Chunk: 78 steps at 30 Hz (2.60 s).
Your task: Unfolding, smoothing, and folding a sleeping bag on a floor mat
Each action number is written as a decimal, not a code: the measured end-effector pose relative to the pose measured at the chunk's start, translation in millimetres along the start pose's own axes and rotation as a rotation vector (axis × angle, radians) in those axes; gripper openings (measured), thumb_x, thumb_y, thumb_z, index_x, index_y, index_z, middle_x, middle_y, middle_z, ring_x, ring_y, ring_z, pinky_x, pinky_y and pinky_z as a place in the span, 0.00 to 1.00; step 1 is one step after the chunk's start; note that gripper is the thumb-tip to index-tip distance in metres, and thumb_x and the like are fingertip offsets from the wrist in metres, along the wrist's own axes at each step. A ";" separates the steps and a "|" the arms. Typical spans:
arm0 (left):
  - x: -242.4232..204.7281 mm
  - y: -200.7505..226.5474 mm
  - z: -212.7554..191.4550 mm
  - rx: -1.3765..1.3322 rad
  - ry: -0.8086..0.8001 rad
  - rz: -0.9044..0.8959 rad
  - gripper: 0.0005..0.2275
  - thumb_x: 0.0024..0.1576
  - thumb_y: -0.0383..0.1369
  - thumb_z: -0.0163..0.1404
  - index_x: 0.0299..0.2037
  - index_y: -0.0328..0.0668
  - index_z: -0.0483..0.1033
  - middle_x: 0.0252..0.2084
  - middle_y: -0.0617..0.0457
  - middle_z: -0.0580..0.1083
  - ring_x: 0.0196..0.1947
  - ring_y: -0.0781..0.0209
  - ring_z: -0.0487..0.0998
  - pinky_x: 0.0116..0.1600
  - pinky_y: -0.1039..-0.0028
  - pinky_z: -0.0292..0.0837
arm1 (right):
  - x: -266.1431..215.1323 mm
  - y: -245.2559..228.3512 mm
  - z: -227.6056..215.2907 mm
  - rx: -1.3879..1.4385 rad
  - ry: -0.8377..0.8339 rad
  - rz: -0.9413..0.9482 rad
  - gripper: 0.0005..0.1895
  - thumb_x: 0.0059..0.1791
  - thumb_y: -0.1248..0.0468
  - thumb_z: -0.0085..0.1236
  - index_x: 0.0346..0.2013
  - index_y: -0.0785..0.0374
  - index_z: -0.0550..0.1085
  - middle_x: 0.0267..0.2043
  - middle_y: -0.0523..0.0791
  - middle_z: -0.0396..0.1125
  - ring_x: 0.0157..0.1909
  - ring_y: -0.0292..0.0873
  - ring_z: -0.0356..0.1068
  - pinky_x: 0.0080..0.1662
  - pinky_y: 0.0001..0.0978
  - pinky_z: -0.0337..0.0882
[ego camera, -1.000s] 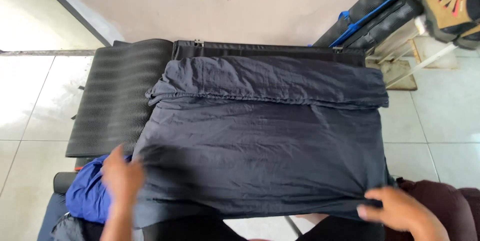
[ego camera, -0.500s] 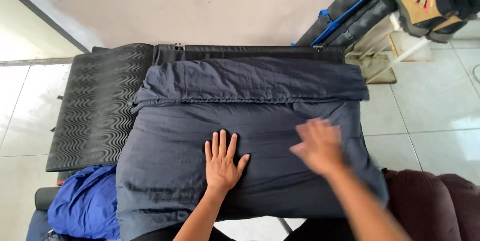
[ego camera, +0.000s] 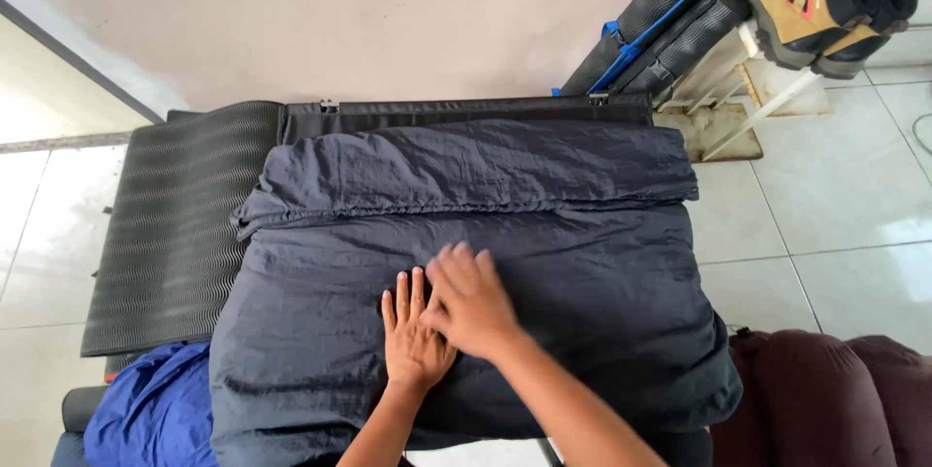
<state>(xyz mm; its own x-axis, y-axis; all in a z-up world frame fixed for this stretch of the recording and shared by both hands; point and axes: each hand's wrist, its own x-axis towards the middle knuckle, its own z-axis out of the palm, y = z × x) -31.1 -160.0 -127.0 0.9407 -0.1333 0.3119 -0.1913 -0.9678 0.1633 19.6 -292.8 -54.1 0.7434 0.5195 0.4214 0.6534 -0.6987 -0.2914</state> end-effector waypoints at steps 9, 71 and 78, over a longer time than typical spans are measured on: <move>4.3 9.2 -19.1 -0.001 0.039 -0.059 0.31 0.55 0.55 0.42 0.67 0.49 0.60 0.71 0.45 0.55 0.71 0.44 0.51 0.70 0.51 0.42 | -90.8 212.4 -102.4 -0.081 -0.176 0.969 0.33 0.46 0.44 0.51 0.60 0.55 0.63 0.62 0.41 0.62 0.60 0.47 0.63 0.58 0.43 0.60; -43.0 -187.1 -126.5 -0.248 -0.129 -0.508 0.33 0.48 0.52 0.51 0.64 0.50 0.60 0.67 0.49 0.58 0.66 0.48 0.58 0.64 0.59 0.52 | -153.8 119.6 -22.4 -0.675 -0.008 0.379 0.38 0.49 0.38 0.40 0.67 0.54 0.70 0.73 0.55 0.61 0.74 0.58 0.56 0.73 0.52 0.47; 23.7 -184.0 -156.0 0.031 0.185 -0.593 0.14 0.52 0.40 0.47 0.32 0.34 0.73 0.35 0.39 0.71 0.35 0.36 0.71 0.39 0.53 0.66 | -159.1 131.7 -12.5 -0.585 -0.108 0.491 0.40 0.48 0.36 0.33 0.69 0.52 0.63 0.74 0.55 0.54 0.75 0.59 0.50 0.72 0.56 0.41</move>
<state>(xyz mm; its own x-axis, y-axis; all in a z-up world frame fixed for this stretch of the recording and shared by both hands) -17.3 48.2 -3.7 0.8199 0.4654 0.3335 0.3599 -0.8719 0.3320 -14.4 -473.6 -148.8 0.9579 0.1064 0.2665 0.0849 -0.9922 0.0911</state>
